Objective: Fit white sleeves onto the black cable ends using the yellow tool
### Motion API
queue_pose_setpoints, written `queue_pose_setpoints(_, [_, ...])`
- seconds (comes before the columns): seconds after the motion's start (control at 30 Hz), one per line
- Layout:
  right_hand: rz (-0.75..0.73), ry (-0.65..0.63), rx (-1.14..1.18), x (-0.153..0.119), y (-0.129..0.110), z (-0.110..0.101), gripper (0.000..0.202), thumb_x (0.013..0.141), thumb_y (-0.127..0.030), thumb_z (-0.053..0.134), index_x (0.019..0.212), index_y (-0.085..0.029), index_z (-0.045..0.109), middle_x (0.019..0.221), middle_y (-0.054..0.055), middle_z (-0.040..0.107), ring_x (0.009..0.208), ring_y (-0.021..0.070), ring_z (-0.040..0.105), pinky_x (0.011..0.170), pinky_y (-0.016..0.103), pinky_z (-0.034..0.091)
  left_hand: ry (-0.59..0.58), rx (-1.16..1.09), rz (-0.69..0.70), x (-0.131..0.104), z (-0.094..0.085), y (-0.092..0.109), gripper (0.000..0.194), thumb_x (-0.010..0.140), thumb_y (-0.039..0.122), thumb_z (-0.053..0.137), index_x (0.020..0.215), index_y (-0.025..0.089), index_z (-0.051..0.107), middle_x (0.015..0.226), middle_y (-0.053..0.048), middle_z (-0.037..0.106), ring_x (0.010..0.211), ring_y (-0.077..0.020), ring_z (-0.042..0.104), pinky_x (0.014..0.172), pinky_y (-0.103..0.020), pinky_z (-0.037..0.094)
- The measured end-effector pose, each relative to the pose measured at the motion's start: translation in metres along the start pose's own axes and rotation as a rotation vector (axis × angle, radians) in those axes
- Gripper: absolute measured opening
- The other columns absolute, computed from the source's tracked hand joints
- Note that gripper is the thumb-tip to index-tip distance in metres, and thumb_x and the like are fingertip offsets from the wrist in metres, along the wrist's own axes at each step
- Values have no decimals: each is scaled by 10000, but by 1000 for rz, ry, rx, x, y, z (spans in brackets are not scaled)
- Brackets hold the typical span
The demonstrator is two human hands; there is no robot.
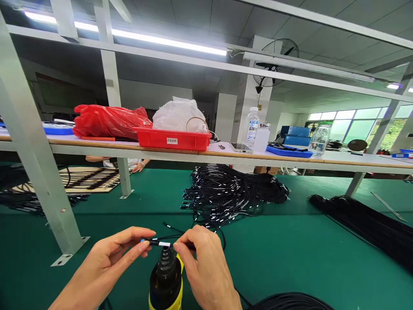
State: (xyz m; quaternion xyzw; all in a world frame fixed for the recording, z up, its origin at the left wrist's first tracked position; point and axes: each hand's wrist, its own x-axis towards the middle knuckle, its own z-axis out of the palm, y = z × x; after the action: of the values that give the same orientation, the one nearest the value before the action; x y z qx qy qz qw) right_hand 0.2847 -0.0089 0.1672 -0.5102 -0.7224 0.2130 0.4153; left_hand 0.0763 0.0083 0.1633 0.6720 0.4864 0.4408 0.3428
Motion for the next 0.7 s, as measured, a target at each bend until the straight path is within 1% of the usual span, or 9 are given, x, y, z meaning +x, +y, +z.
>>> queue_pose_setpoints(0.1, [-14,12,8,1,-1,-1,174,899,-171,570,757,-203,666,762,-18,640,738,144,575,661,249,371,-23,-3,1,0,-1,-1,270,847,481,613,970,252,687,896,5,717,833,-176,668,758,-211,527])
queue_pose_setpoints(0.2, [-20,32,14,2,-2,-1,174,882,-138,577,746,-204,663,763,-22,647,743,142,583,656,245,376,-52,29,4,-1,-2,3,280,866,488,583,937,238,686,806,6,699,720,-159,641,670,-208,520])
queue_pose_setpoints(0.3, [-15,42,14,2,-3,-2,176,869,-122,584,735,-206,660,759,-23,645,747,144,587,654,247,379,-42,61,10,0,-1,9,293,850,499,589,881,226,690,751,5,682,651,-155,611,617,-214,509])
queue_pose_setpoints(0.43, [-12,49,25,3,-3,-2,160,856,-115,593,737,-203,656,764,-16,642,756,150,590,670,254,393,-13,65,-1,2,-1,10,288,814,495,627,909,233,697,814,-3,693,720,-176,625,680,-230,527])
queue_pose_setpoints(0.53, [-14,51,35,3,-4,-2,165,850,-107,589,731,-201,654,759,-14,641,747,152,590,662,255,399,-26,78,-12,1,-2,8,273,827,491,626,946,255,696,863,6,702,778,-176,631,714,-219,517])
queue_pose_setpoints(0.7, [-10,55,38,3,-7,-2,160,842,-99,586,729,-192,650,765,-6,637,757,155,600,672,258,411,-34,93,20,1,-3,8,227,836,482,630,897,279,713,865,27,717,817,-170,645,739,-193,504])
